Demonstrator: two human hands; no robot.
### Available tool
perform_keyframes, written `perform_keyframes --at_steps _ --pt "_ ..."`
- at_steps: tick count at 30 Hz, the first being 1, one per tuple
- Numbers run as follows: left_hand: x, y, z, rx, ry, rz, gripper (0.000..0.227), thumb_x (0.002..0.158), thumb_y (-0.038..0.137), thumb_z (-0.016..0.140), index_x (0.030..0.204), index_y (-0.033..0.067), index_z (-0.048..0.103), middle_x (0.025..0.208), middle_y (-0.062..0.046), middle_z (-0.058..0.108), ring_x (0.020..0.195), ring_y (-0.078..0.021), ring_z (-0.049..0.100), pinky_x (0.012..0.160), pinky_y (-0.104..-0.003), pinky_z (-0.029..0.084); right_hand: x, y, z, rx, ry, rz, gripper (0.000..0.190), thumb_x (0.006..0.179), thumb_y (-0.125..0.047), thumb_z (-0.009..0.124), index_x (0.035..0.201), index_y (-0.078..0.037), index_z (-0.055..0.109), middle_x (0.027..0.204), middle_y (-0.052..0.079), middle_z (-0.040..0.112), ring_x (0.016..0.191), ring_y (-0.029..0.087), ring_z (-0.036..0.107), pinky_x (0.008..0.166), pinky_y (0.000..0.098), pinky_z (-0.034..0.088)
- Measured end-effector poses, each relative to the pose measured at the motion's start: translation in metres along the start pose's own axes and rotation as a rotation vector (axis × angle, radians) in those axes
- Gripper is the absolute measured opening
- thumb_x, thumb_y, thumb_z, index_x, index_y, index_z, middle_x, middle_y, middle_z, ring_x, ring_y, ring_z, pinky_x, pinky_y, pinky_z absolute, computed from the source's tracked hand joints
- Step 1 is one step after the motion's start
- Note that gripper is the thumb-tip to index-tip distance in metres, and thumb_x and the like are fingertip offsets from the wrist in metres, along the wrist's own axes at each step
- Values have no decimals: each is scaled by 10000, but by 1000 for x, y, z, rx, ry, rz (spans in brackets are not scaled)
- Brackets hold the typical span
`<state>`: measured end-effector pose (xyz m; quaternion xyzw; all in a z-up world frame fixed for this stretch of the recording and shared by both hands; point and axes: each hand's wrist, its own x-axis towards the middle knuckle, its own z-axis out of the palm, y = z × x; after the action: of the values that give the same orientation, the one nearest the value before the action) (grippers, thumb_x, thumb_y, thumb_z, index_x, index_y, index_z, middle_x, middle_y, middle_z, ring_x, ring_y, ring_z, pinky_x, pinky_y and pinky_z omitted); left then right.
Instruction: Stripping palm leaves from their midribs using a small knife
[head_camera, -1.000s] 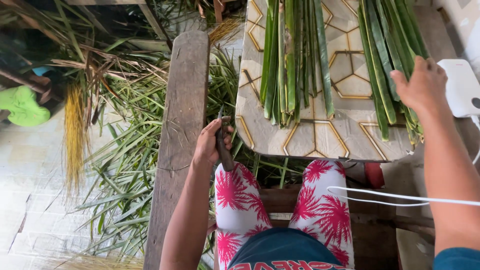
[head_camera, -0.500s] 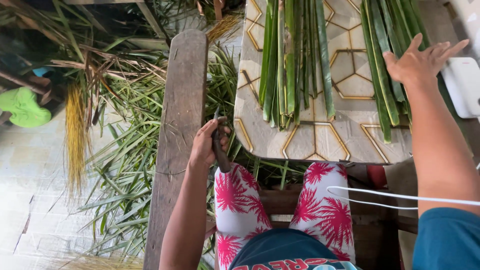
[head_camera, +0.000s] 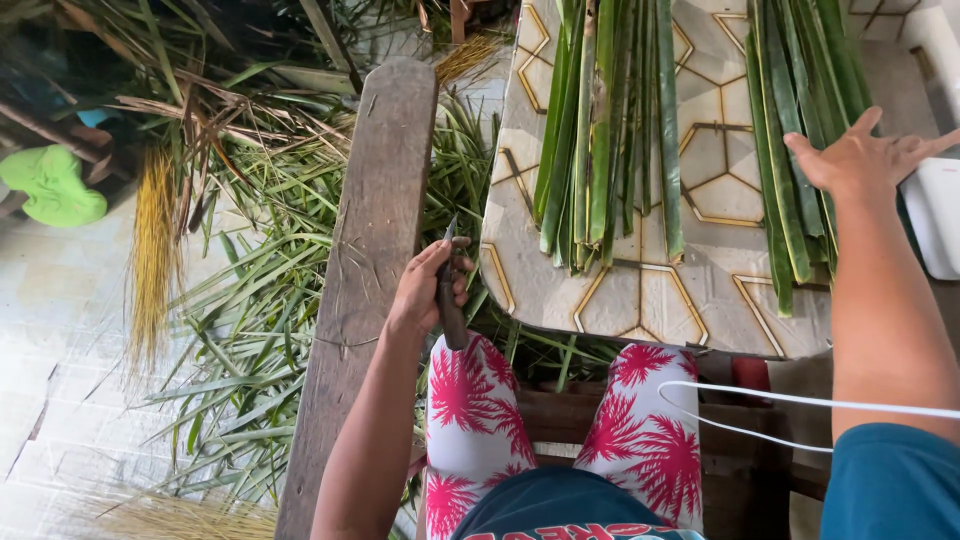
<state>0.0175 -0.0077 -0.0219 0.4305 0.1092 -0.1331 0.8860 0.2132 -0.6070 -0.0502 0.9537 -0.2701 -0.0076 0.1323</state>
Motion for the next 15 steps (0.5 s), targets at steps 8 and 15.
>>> perform_keyframes --at_steps 8,15 --pt "1 -3 1 -1 9 0 234 979 194 532 1086 -3 600 732 -158 619 443 -148 466 366 -268 384 -19 -14 -4 90 62 -16 1196 871 -1068 115 1593 -114 100 1465 426 340 1365 567 290 885 748 -319" --pt "0 -1 3 24 12 -7 273 973 216 534 1110 -11 601 732 -150 607 443 -144 452 364 -262 380 -78 -45 -62 169 -46 38 1043 859 -876 113 1542 -88 100 1497 395 313 1378 544 278 1048 697 91"
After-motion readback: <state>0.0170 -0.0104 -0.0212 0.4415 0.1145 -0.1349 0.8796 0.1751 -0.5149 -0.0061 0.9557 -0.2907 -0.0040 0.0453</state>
